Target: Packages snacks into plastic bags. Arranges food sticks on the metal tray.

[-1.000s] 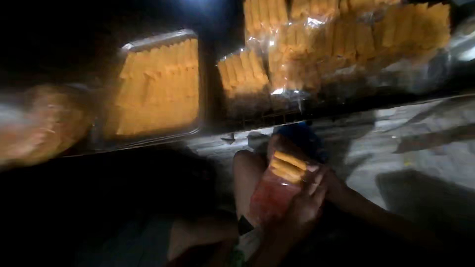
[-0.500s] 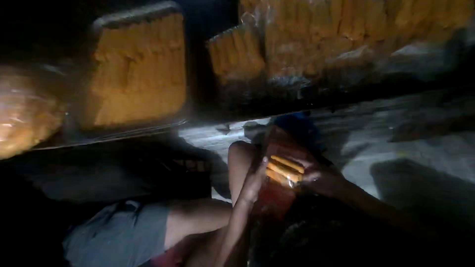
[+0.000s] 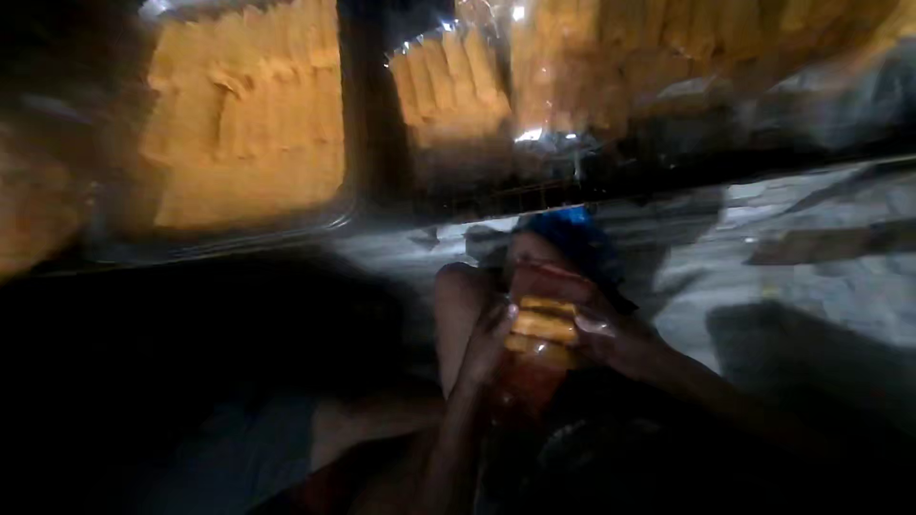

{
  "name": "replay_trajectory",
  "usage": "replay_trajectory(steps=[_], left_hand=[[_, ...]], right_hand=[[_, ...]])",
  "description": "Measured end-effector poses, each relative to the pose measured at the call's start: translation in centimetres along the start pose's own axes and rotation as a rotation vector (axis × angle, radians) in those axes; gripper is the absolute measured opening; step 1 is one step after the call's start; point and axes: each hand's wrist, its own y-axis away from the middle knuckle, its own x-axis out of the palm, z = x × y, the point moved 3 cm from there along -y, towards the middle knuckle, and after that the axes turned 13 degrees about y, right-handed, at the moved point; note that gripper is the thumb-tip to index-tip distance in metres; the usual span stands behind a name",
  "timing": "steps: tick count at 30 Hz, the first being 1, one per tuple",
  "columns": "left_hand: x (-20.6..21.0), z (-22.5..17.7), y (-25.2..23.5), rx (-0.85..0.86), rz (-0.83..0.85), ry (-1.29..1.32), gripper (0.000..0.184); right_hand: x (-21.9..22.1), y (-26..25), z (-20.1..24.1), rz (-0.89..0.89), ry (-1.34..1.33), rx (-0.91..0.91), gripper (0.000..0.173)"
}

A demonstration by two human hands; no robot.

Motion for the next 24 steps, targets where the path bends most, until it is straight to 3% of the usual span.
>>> replay_trajectory(steps=[10, 17, 20, 24], left_hand=[[0.3, 0.1, -0.8, -0.019, 0.116, -0.077, 0.046], [1.0, -1.0, -2.4, -0.046, 0.114, 0.146, 0.041], [0.8, -0.7, -3.3, -0.089, 0.131, 0.070, 0.047], [0.9, -0.6, -3.4, -0.131, 0.140, 0.049, 0.046]], right_hand=[[-0.5, 0.7, 0.3, -0.080, 0.122, 0.046, 0.043], [-1.7, -1.2, 1.1, -0.237, 0.229, -0.142, 0.044], [-1.9, -1.8, 1.3, -0.178, 0.300, -0.153, 0.042], [-2.7, -1.5, 0.8, -0.167, 0.369, -0.094, 0.060]])
